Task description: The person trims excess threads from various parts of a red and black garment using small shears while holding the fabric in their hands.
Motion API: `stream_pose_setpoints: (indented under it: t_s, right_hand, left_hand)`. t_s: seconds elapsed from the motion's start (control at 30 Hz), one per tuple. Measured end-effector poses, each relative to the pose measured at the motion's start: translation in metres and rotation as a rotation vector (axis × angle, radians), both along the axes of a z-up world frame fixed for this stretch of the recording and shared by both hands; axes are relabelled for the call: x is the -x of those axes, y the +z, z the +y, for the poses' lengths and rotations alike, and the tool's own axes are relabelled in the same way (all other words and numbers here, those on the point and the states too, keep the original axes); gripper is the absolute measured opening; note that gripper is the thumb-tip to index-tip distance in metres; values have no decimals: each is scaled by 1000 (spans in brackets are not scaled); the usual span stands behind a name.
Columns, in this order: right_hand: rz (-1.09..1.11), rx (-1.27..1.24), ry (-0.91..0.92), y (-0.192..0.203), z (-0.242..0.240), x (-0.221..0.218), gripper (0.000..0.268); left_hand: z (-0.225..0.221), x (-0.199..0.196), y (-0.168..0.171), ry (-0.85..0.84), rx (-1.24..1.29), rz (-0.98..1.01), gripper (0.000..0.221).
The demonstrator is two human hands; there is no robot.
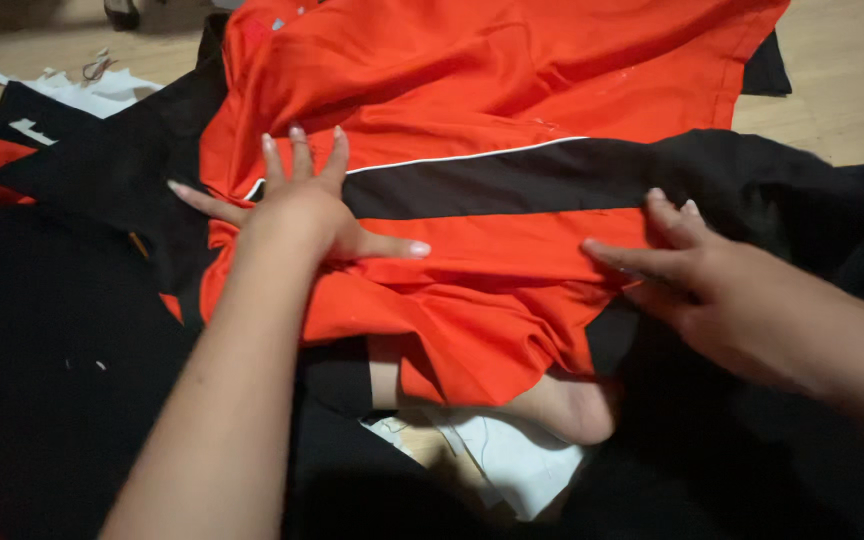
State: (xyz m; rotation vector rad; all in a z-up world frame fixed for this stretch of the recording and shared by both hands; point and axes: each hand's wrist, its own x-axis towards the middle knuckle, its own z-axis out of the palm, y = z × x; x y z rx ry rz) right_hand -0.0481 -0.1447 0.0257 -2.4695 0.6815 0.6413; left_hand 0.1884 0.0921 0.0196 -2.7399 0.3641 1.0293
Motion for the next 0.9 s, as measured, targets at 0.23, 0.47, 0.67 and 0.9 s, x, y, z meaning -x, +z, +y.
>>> stream_pose_setpoints:
  t_s: [0.23, 0.47, 0.67, 0.9]
  right_hand:
    - [186, 152, 115, 4, 38, 9, 68]
    - [-446, 267, -37, 30, 23, -29, 49]
    - [-160, 417, -43, -1, 36, -60, 42]
    - [-585, -287, -612, 10, 31, -48, 16]
  left_hand:
    - [7, -7, -1, -65, -67, -160, 163]
    - [-24, 14, -4, -184, 50, -312, 104]
    - [-55, 61, -27, -369, 629, -282, 109]
    - [-39, 71, -21, -240, 682, -57, 116]
